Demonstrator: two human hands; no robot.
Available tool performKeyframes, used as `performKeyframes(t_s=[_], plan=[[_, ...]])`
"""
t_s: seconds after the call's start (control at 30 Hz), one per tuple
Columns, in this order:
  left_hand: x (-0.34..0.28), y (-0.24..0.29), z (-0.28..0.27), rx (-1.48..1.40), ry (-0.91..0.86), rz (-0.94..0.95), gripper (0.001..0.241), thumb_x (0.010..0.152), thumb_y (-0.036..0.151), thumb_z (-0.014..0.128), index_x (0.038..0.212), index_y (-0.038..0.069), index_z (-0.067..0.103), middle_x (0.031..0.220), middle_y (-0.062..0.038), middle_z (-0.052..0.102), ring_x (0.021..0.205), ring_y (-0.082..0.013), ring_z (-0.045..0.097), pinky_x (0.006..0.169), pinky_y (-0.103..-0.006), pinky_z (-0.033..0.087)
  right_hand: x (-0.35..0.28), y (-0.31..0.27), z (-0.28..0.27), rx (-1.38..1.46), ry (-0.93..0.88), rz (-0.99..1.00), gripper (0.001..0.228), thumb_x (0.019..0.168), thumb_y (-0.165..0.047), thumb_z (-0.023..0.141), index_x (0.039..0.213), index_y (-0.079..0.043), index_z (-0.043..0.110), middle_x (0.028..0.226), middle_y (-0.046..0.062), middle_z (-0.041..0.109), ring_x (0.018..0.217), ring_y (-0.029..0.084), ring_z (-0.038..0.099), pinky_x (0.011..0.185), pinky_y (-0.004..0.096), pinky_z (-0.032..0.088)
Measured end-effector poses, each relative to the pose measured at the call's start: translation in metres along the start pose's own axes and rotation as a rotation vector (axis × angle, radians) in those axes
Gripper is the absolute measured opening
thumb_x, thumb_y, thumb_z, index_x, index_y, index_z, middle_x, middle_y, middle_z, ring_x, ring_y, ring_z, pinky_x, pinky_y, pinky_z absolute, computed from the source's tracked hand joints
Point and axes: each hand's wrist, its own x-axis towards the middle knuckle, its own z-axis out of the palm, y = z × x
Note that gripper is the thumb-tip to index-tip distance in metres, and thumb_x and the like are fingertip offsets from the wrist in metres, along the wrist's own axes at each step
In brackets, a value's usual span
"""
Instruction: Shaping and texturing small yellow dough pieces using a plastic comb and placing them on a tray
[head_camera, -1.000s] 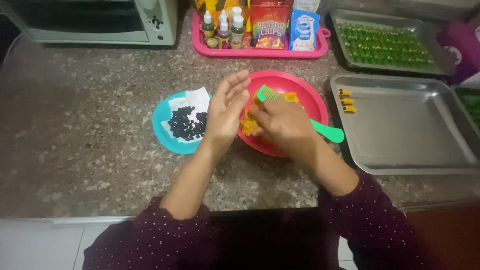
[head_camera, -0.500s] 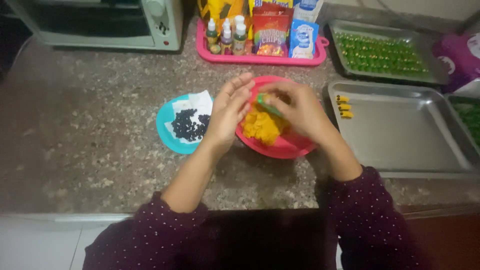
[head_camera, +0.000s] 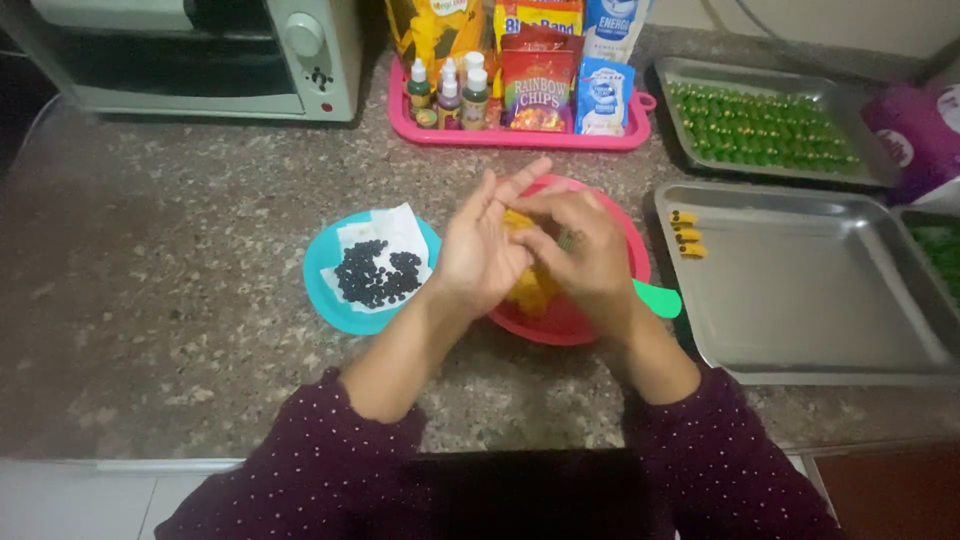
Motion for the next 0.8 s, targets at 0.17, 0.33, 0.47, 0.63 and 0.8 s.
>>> performKeyframes(t_s=[0.17,0.33,0.47,0.63,0.8], plan=[[-0.007,-0.005,-0.006,-0.014,-0.027,0.019,0.060,0.109,0.029,0.043,0.163,0.005,0.031,0.150,-0.023,0.051,0.112,-0.0206,0.066,0.078,-0.0210,0.057,0.002,0.000,-0.006,-0.131,0.021,-0.154,0.035,0.087,-0.041,0.084,0.115,-0.020,0.079,0.102,0.006,0.063,0.096,0.028,0.060,0.088,0.042,0.049],[-0.019,0.022,0.012,0.030,-0.088,0.113,0.057,0.107,0.007,0.043,0.163,0.009,0.030,0.153,-0.025,0.050,0.113,-0.0277,0.069,0.088,-0.0299,0.061,0.009,-0.018,-0.017,-0.060,0.027,-0.105,0.034,0.097,-0.035,0.074,0.128,-0.019,0.074,0.102,0.012,0.059,0.097,0.035,0.059,0.090,0.045,0.048],[-0.027,0.031,0.020,0.039,-0.039,0.172,0.062,0.106,-0.003,0.039,0.164,0.011,0.025,0.167,-0.031,0.020,0.151,-0.0449,0.030,0.120,-0.0520,0.036,0.002,0.005,-0.018,-0.068,-0.006,-0.117,0.024,0.099,-0.032,0.074,0.113,-0.013,0.078,0.093,0.012,0.055,0.095,0.036,0.058,0.086,0.046,0.047],[-0.023,0.039,0.006,-0.021,0.037,0.190,0.054,0.112,0.026,0.039,0.164,0.013,0.028,0.167,-0.026,0.026,0.156,-0.0421,0.021,0.127,-0.0530,0.020,-0.001,0.003,-0.022,-0.184,-0.137,-0.178,0.017,0.093,-0.038,0.079,0.096,-0.021,0.080,0.088,0.007,0.060,0.085,0.032,0.059,0.086,0.043,0.049],[-0.017,0.036,-0.005,-0.056,0.143,0.206,0.063,0.104,-0.007,0.039,0.161,0.018,0.034,0.163,-0.026,0.034,0.150,-0.0444,0.035,0.121,-0.0526,0.034,-0.012,0.004,0.003,-0.413,-0.358,-0.211,0.022,0.088,-0.040,0.076,0.100,-0.021,0.076,0.091,0.009,0.063,0.087,0.034,0.059,0.078,0.048,0.047]])
